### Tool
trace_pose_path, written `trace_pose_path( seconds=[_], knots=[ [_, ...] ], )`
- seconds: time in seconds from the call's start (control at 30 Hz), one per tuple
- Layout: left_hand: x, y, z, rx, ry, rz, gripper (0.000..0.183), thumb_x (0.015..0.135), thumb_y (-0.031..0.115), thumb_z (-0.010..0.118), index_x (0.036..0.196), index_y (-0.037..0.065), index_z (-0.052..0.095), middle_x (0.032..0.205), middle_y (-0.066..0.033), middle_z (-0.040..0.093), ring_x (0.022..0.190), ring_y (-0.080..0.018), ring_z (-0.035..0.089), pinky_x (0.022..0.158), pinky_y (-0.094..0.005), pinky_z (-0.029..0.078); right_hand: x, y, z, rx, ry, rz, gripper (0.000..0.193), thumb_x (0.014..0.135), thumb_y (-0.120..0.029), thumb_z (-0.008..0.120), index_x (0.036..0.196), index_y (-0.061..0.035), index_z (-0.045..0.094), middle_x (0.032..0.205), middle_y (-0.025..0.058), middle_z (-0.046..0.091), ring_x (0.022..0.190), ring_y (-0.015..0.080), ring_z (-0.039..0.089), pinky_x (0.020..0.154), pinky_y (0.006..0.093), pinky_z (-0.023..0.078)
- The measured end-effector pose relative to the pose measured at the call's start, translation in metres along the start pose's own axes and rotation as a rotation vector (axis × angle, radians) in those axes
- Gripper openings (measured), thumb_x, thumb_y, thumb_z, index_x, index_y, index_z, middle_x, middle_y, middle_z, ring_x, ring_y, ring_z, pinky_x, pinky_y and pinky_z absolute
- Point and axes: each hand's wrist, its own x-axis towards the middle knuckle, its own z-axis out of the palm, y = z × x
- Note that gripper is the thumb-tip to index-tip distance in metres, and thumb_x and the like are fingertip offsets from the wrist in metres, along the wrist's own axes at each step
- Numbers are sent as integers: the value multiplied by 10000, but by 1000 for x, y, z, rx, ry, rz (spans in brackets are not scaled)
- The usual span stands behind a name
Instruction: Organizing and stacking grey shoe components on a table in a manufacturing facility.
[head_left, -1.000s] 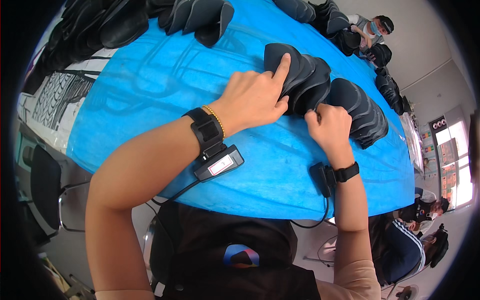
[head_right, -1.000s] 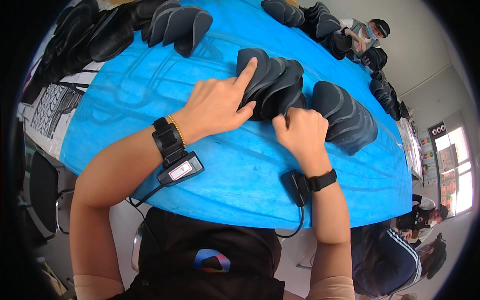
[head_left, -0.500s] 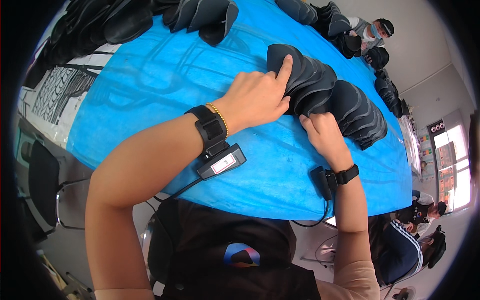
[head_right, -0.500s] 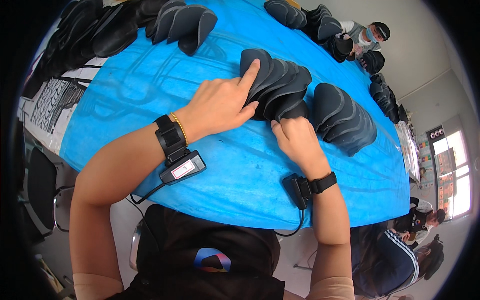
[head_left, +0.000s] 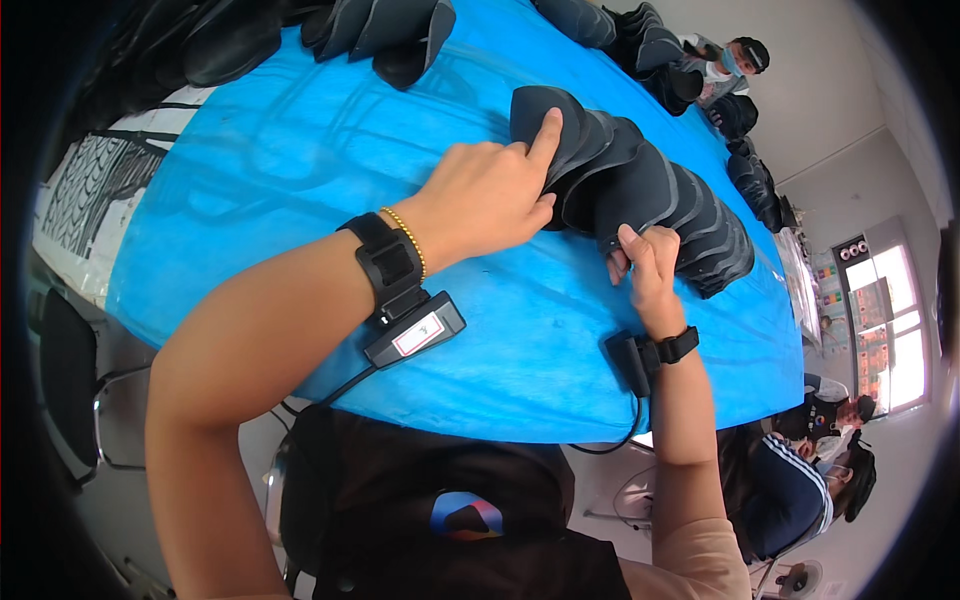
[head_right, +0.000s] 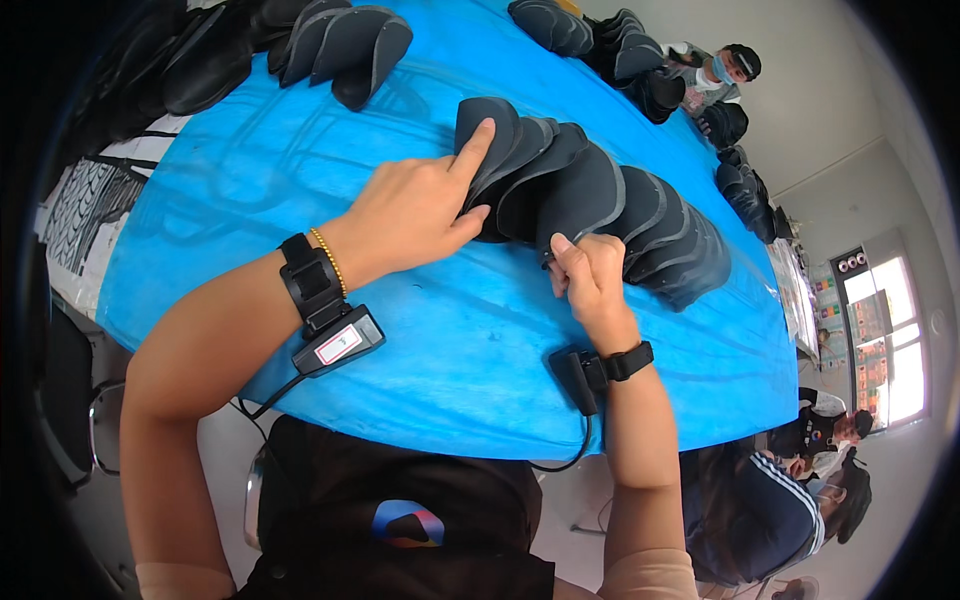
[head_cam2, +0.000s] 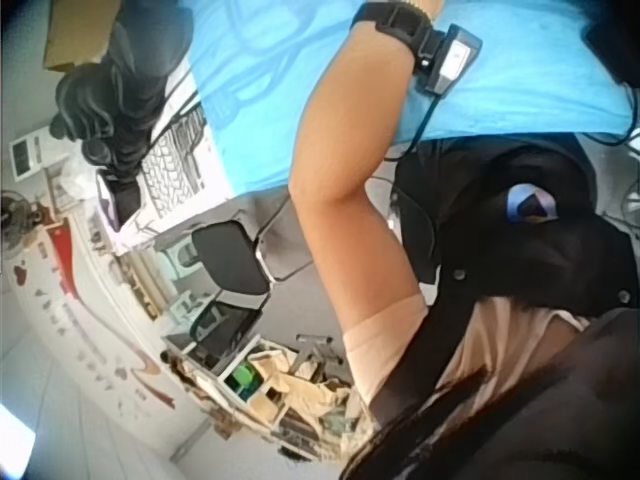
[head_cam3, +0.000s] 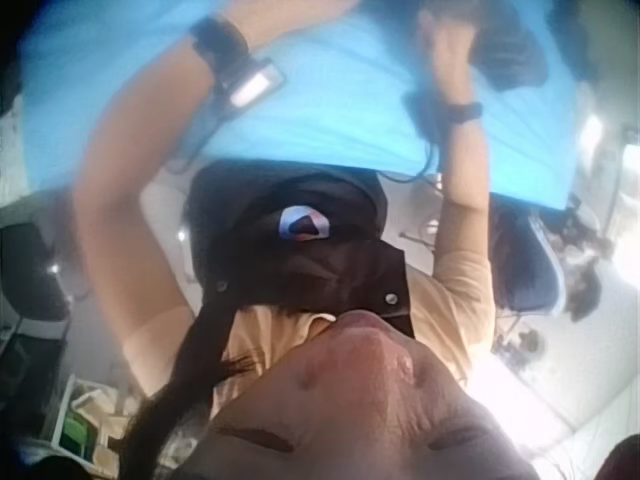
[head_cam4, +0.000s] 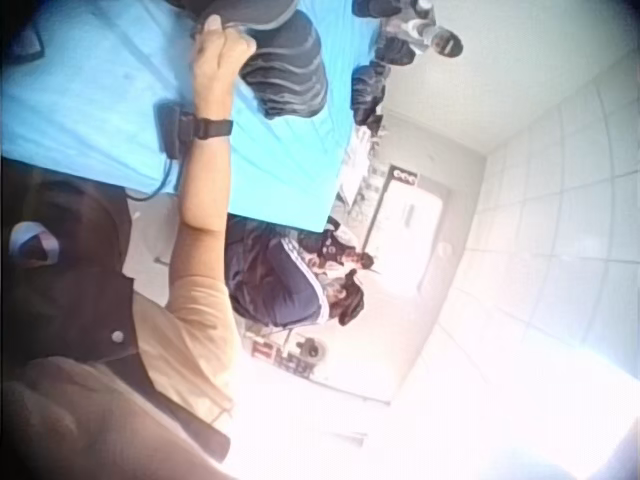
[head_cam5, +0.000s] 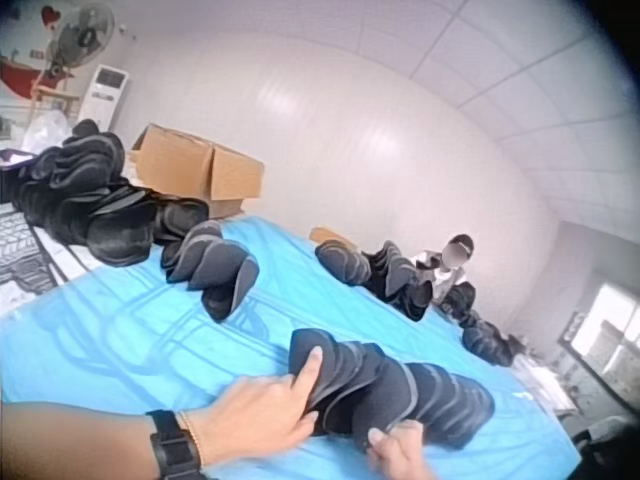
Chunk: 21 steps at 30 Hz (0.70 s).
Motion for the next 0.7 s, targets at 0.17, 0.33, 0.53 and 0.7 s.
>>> trace_pose_path(
  seconds=[0.17, 0.33, 0.53, 0.7],
  knots=[
    [0, 1, -3, -7, -15, -11, 757, 822, 255, 646, 1422, -60, 309, 757, -168, 633, 642, -327, 635, 530, -422, 498, 0, -1, 1, 21, 66, -50, 494, 908, -212, 488, 467, 12, 475, 410, 76, 469, 371, 178, 481, 416, 304, 359],
    [1, 2, -5, 1, -30, -5, 761, 832, 271, 647, 1430, -48, 302, 766, -165, 635, 638, -328, 635, 518, -429, 498, -2, -2, 2, -289, 309, 41, 477, 835, -257, 603, 455, 0, 472, 398, 105, 438, 353, 202, 468, 405, 324, 350],
    [-2, 2, -4, 7, -23, -9, 761, 831, 269, 649, 1429, -50, 302, 775, -171, 639, 645, -333, 641, 526, -425, 508, 2, -39, 12, -836, 372, 53, 540, 844, -362, 641, 459, -7, 510, 400, 137, 447, 360, 296, 471, 400, 374, 357],
    [0, 1, -2, 11, -18, -1, 760, 830, 266, 651, 1427, -51, 302, 777, -175, 640, 644, -332, 642, 530, -421, 513, 2, -45, 11, -1029, 243, 187, 521, 885, -359, 600, 518, 10, 583, 488, 203, 525, 459, 378, 552, 457, 442, 434]
  ],
)
